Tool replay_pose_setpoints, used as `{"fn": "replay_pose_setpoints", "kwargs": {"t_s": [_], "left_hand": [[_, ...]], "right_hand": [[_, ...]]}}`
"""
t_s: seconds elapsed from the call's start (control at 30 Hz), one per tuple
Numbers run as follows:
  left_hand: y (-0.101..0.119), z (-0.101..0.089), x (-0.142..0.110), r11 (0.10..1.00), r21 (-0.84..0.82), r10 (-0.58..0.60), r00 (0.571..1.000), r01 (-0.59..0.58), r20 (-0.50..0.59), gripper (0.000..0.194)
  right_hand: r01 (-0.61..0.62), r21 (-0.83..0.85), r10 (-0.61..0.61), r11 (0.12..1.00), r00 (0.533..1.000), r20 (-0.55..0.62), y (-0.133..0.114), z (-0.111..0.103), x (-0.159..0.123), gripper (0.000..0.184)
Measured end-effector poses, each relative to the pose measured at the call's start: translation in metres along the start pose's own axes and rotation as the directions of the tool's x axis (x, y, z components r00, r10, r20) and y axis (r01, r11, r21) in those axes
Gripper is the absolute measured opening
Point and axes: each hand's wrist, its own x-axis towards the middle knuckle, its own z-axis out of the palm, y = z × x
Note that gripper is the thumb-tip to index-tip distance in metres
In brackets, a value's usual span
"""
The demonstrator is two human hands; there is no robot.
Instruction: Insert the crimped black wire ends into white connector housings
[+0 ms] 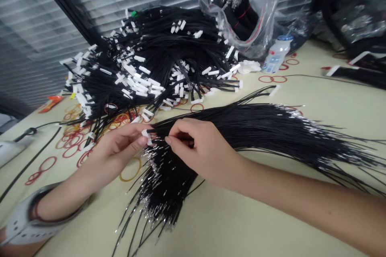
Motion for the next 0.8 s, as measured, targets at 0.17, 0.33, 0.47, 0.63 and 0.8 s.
{"fn": "replay_pose_setpoints", "kwargs": {"t_s": [0.17, 0.33, 0.47, 0.63, 0.8], "left_hand": [[0.0021, -0.0017, -0.0022, 1.0, 0.021, -0.01, 1.0, 0.01, 0.005, 0.012], [0.0039, -0.0021, -0.0019, 0.993, -0.103, -0.055, 0.997, 0.06, 0.05, 0.013], [0.0046, -0.0015, -0.0004, 0.989, -0.129, -0.067, 0.995, 0.076, 0.068, 0.012], [0.0071, -0.0008, -0.0006, 0.987, -0.123, -0.097, 0.992, 0.106, 0.081, 0.011], [0.0081, -0.0009, -0.0019, 0.982, -0.144, -0.11, 0.988, 0.125, 0.11, 0.012]], "right_hand": [[0.02, -0.039, -0.02, 0.999, 1.0, 0.006, 0.0, -0.0001, 0.0017, 0.013], [0.079, -0.061, -0.08, 0.995, 0.997, -0.013, -0.0001, -0.0004, 0.0007, 0.013], [0.104, -0.082, -0.105, 0.991, 0.994, -0.018, 0.0001, 0.0001, 0.0001, 0.013], [0.125, -0.077, -0.128, 0.989, 0.991, -0.036, 0.0, 0.0005, -0.0014, 0.014], [0.12, -0.061, -0.121, 0.991, 0.993, -0.013, -0.0014, -0.0015, -0.0024, 0.013]]}}
